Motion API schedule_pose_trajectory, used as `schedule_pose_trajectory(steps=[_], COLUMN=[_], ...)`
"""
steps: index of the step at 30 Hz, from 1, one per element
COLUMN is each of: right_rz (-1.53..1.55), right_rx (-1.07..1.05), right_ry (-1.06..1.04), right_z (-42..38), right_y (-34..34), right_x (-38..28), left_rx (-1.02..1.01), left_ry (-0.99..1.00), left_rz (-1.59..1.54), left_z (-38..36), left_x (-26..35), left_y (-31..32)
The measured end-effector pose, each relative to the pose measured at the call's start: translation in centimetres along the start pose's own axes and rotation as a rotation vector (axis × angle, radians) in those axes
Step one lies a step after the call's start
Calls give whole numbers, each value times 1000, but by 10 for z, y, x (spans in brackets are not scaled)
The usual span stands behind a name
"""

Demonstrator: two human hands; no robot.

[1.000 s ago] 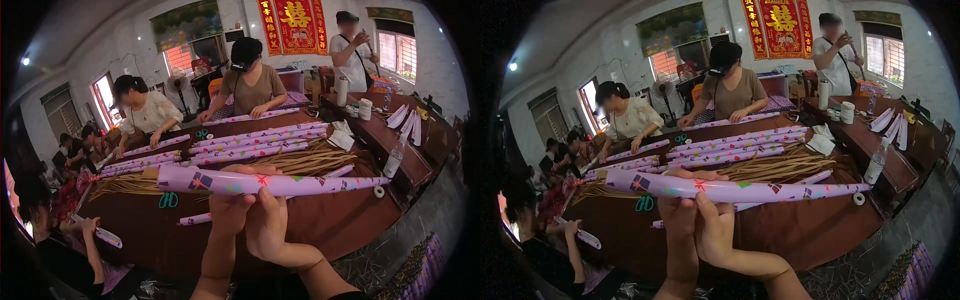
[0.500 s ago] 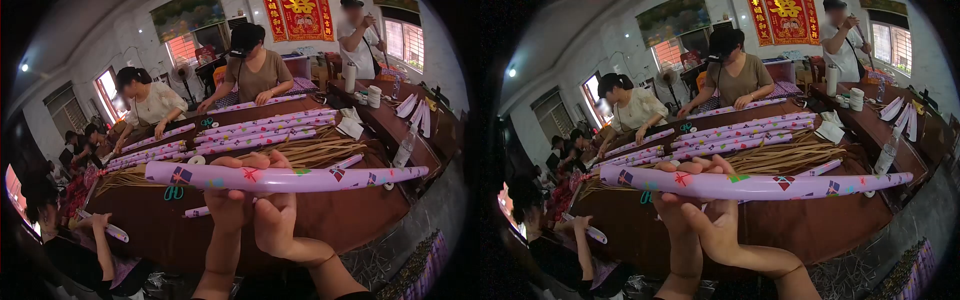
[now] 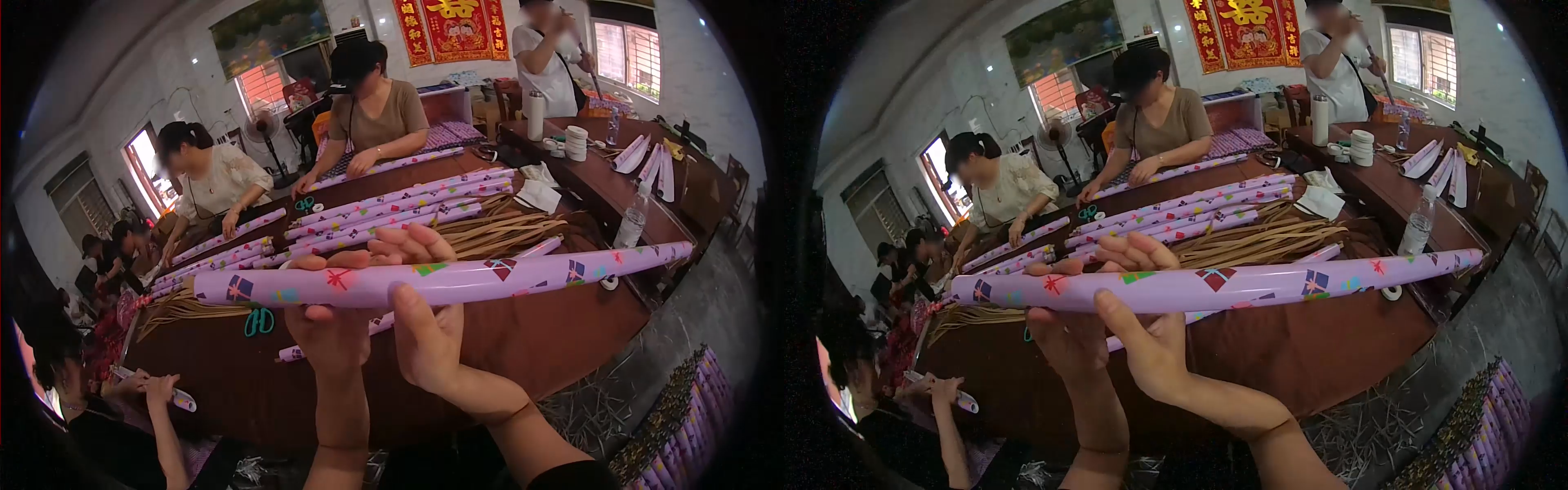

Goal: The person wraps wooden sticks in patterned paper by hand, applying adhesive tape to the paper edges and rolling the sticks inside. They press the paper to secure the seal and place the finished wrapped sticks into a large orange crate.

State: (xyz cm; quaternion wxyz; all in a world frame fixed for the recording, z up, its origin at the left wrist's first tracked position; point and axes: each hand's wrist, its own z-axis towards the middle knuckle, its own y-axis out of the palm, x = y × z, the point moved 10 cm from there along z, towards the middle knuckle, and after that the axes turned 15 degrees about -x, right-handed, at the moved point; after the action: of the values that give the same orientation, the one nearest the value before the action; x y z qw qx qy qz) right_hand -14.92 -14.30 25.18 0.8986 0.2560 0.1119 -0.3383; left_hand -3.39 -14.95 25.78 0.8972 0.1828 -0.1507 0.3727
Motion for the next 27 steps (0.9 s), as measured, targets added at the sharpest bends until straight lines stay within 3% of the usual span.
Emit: schedule_pose_trajectory(steps=[4, 6, 10, 12, 15, 17, 20, 22, 25, 27], right_rz=[48, 2, 62, 123, 202, 253, 281, 216, 219, 234], right_rx=[98, 119, 183, 225, 314, 307, 385, 454, 498, 504], right_ry=[9, -62, -186, -247, -259, -242, -181, -228, -348, -436], right_z=[4, 8, 14, 16, 14, 13, 11, 7, 3, 0], right_y=[-10, -21, -51, -66, -90, -91, -87, -99, -115, -120], right_x=[-4, -17, -42, -55, -66, -61, -45, -51, -72, -84], left_rx=[-75, -94, -66, -129, -167, 1, 43, 64, -68, 104], left_ry=[17, 63, 110, 115, 145, 233, 274, 313, 308, 336], left_rz=[-95, -285, -242, -378, -117, 7, -307, -352, -377, -524], left_z=[2, 1, 2, 5, 7, 2, -2, -6, -22, -36], left_x=[2, 6, 24, 30, 48, 61, 71, 77, 89, 85], left_y=[-13, -31, -54, -55, -60, -64, -71, -89, -132, -177])
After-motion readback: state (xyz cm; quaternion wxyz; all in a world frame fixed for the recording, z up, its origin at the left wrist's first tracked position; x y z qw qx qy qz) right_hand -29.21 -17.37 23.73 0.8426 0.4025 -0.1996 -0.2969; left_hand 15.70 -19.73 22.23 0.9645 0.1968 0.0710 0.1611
